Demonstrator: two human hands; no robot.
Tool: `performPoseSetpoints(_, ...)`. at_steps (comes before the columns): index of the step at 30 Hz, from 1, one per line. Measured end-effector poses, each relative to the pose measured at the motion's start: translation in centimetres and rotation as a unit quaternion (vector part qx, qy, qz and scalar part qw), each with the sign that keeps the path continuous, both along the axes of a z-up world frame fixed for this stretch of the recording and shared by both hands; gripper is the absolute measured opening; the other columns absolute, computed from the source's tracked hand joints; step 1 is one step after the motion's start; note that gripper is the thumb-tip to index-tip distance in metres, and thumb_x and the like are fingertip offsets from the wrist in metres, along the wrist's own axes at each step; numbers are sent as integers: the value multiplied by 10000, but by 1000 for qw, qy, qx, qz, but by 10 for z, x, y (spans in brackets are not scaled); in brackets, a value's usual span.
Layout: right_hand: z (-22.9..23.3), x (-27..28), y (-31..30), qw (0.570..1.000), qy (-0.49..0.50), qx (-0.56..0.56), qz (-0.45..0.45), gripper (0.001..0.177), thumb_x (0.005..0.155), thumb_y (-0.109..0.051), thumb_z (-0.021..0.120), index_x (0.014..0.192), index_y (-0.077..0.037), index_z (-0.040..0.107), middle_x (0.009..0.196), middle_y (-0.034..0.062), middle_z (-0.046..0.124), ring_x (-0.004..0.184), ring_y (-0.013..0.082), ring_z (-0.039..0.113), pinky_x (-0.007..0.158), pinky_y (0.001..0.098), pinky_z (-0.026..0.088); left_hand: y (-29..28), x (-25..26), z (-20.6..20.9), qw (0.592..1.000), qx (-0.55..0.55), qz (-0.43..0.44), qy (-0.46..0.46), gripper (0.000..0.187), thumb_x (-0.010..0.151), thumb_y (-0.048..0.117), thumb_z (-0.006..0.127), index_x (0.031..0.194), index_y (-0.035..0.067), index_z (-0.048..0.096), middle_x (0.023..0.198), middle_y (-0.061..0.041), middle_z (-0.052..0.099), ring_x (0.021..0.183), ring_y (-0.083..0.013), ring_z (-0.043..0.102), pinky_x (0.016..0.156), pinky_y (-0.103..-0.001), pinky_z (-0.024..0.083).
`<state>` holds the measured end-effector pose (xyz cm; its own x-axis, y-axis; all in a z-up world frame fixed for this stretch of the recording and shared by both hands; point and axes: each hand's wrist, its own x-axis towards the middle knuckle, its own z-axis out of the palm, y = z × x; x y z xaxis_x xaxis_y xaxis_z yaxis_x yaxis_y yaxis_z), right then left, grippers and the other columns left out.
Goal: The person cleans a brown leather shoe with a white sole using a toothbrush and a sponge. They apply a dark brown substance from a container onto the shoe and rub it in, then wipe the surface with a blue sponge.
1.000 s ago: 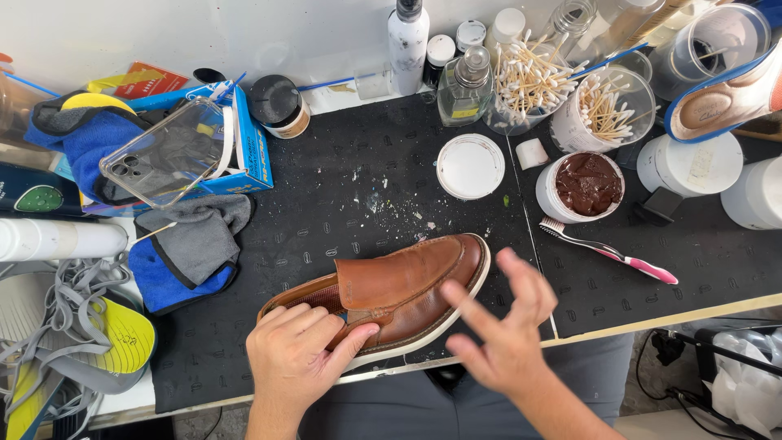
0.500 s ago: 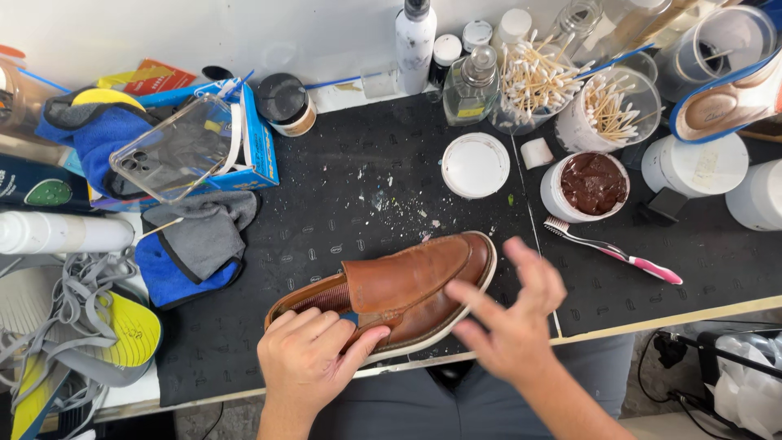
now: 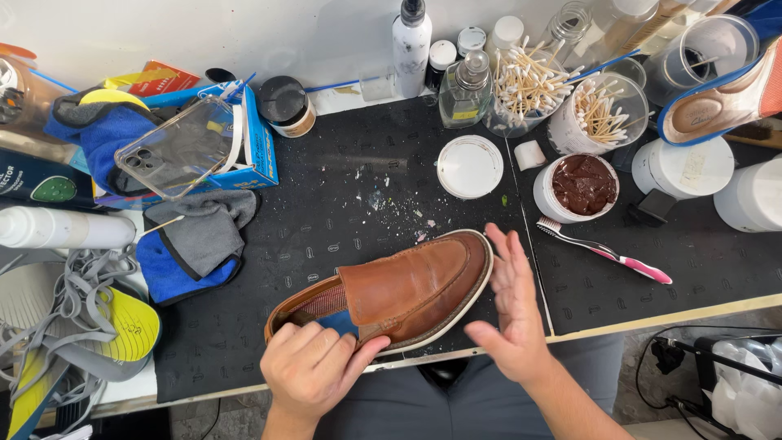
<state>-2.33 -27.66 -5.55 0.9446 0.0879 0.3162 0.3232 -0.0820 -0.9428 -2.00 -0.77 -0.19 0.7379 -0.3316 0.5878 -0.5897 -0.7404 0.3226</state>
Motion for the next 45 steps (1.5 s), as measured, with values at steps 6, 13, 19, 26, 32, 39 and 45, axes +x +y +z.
performPoseSetpoints(6, 1, -6, 13, 995, 32, 94, 23, 1074, 805, -8, 812, 1645, -26, 143, 1683, 209, 232, 1557, 301, 307, 1281, 444, 259, 7, -14, -7, 998, -10, -9, -62, 368, 643, 322, 947, 655, 99, 655, 575, 37, 480, 518, -134, 473, 502, -307, 303)
performPoseSetpoints(13, -7, -10, 20, 980, 26, 194, -46, 630, 960, 44, 636, 1534, 48, 377, 1567, 204, 463, 1447, 274, 491, 1230, 414, 385, 18, -10, -13, 991, -7, -36, -129, 374, 655, 320, 949, 671, 90, 655, 589, 36, 484, 522, -138, 468, 506, -307, 296)
performPoseSetpoints(19, -11, -17, 12, 981, 31, 171, -91, 419, 1046, 53, 511, 1463, 70, 478, 1525, 233, 528, 1427, 283, 537, 1231, 413, 402, 18, -7, -18, 985, 35, -36, -165, 387, 702, 362, 935, 681, 93, 659, 602, 38, 483, 530, -136, 470, 503, -303, 291)
performPoseSetpoints(26, -17, -14, -12, 974, 101, 199, -24, 609, 915, 112, 567, 1489, 19, 386, 1505, 203, 510, 1389, 261, 519, 1135, 401, 434, 12, 3, -18, 988, 87, -77, -103, 384, 743, 373, 936, 719, 118, 649, 628, 28, 468, 569, -149, 480, 527, -320, 328)
performPoseSetpoints(32, -19, -24, -44, 994, 31, -16, -106, 531, 882, 98, 638, 1396, 32, 523, 1429, 175, 571, 1277, 208, 581, 1088, 338, 468, 12, -1, 3, 998, -41, -43, 2, 239, 807, 215, 811, 919, 41, 691, 802, -72, 663, 741, -233, 656, 645, -339, 477)
performPoseSetpoints(39, 4, -22, -84, 912, -19, -285, -293, 309, 927, -75, 724, 1234, -55, 697, 1278, 92, 611, 1098, 198, 582, 1032, 342, 429, 5, 5, 16, 982, -113, 28, 147, 171, 923, 90, 694, 1086, 39, 687, 864, -57, 759, 775, -187, 750, 713, -308, 557)
performPoseSetpoints(45, 23, 17, -106, 830, -62, -470, -294, 378, 968, -231, 749, 1339, -167, 717, 1488, 143, 488, 1312, 348, 414, 1146, 460, 325, 2, 17, 17, 952, -137, 27, 271, 163, 927, 162, 695, 1017, 31, 658, 825, -55, 746, 690, -151, 739, 618, -270, 556)
